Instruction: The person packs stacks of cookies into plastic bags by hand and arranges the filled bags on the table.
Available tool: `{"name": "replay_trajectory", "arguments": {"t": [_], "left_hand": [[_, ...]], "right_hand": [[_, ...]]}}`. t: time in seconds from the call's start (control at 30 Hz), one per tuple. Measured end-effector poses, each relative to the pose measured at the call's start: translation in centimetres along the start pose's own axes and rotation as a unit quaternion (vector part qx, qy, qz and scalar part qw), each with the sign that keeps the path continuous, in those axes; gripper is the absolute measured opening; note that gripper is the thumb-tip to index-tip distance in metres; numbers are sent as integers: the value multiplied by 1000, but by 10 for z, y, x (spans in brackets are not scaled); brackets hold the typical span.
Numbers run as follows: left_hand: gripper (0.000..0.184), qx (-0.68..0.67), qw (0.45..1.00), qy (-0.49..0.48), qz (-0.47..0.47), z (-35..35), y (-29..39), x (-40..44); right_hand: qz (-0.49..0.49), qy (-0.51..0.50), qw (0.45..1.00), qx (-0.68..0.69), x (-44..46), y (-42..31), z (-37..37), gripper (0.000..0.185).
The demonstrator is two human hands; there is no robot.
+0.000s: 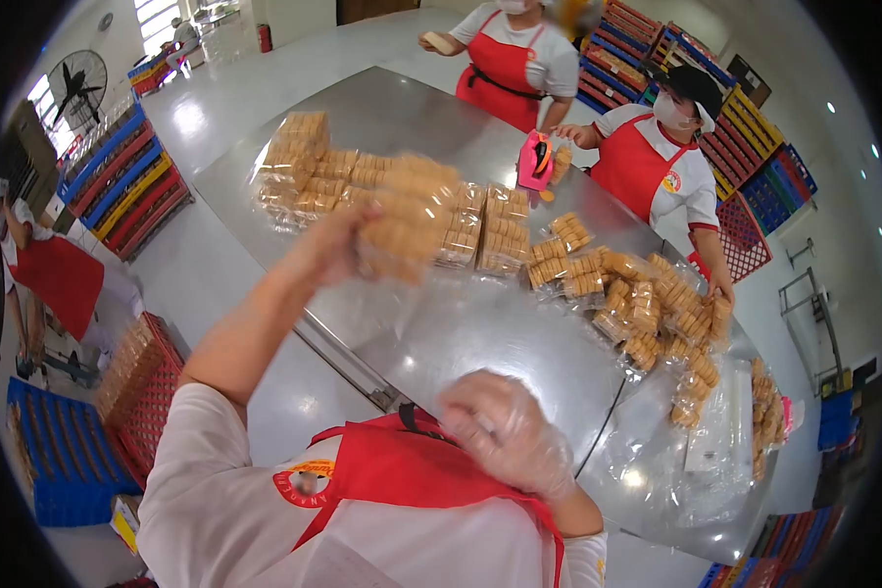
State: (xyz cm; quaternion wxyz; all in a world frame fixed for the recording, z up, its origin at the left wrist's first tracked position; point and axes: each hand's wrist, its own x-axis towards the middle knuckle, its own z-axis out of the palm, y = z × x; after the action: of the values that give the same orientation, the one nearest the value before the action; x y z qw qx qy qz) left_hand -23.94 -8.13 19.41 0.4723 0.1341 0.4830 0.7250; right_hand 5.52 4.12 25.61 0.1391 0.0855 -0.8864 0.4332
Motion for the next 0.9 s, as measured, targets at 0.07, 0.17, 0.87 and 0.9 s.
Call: {"name": "replay_trajectory", "arguments": {"t": [0.07, 0.17, 0.87, 0.9], "left_hand": [[46, 1, 998, 58, 7, -21, 49, 7], [45, 48, 994, 98, 20, -83, 89, 47], [31, 541, 632, -330, 445, 191, -166, 121], [32, 558, 616, -408, 379, 233, -196, 116]], "right_hand": [[110, 116, 987, -2, -13, 21, 14, 16], [222, 143, 962, 67, -24, 33, 28, 17], [435, 234, 867, 60, -139, 25, 58, 28], [434, 243, 866, 47, -150, 23, 55, 28]]}}
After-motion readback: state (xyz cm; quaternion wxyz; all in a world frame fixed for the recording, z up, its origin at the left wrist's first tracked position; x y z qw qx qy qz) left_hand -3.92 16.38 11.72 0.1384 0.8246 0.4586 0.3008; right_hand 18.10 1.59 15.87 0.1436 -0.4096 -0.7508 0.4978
